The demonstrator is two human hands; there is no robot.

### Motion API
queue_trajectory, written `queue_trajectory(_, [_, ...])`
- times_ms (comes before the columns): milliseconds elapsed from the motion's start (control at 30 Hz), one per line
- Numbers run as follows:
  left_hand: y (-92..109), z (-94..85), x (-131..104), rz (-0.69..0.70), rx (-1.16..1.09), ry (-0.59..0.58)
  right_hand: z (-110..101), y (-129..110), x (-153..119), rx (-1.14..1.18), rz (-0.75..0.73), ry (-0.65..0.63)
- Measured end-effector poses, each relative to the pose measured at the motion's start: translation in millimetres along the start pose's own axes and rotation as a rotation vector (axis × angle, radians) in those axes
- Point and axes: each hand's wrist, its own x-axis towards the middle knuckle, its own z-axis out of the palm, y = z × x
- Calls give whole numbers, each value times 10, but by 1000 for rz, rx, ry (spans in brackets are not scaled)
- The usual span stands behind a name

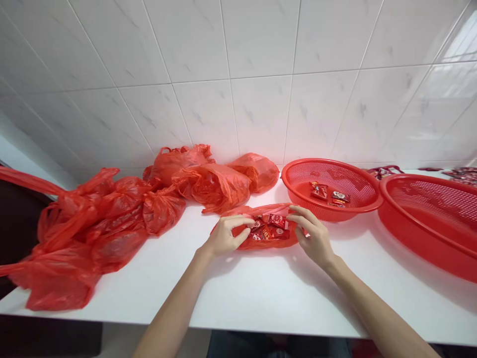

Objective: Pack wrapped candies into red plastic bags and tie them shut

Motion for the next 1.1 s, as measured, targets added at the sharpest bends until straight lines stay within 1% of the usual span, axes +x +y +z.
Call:
queue_trajectory(67, [23,-27,-11,65,-20,74,-45,-28,31,-14,5,92])
queue_trajectory(133, [38,-59,-15,113,3,202,-81,-45,62,-42,-1,158])
queue_trajectory(200, [40,-114,-15,130,62,323,-100,-46,83,-69,-3,190])
queue_trajectory(233, [34,-152,-15,120,92,359,-103,-41,88,-79,3,192])
queue_trajectory(300, [11,-244,-18,57,135,359,-96,-22,87,-95,22,173])
queue_trajectory(367, [-24,-348,-29,-62,153,281,-81,3,75,-114,36,145])
queue_trajectory(433, [-65,-449,-54,-229,132,131,-67,27,60,-144,47,120])
queue_trajectory(467, [-85,-494,-72,-329,95,28,-63,36,54,-162,56,105])
queue_trajectory(567, [-141,-594,-138,-622,-84,-329,-64,58,41,-196,96,40])
queue_trajectory(633, [-165,-629,-175,-727,-185,-515,-70,70,34,-202,120,-11])
queue_trajectory(667, [-168,-638,-186,-743,-220,-571,-71,76,30,-206,126,-35])
queue_trajectory(700, [-166,-643,-190,-741,-251,-597,-71,83,26,-210,127,-59])
queue_trajectory(733, [-156,-644,-187,-725,-285,-589,-68,89,20,-214,124,-84])
queue_trajectory(767, [-141,-643,-178,-700,-322,-549,-63,94,13,-217,117,-108])
queue_trajectory(800, [-121,-640,-163,-668,-358,-481,-56,99,5,-217,109,-133])
queue_trajectory(867, [-77,-629,-120,-589,-444,-291,-38,103,-6,-207,103,-175])
queue_trajectory(933, [-32,-619,-57,-512,-585,-75,-25,98,-1,-161,123,-183])
queue_trajectory(1000, [20,-623,37,-459,-759,103,-35,84,41,-43,180,-141])
queue_trajectory(1033, [54,-636,98,-440,-833,164,-53,74,81,47,228,-97])
queue_trajectory(1100, [150,-690,250,-395,-913,235,-121,45,204,255,358,43])
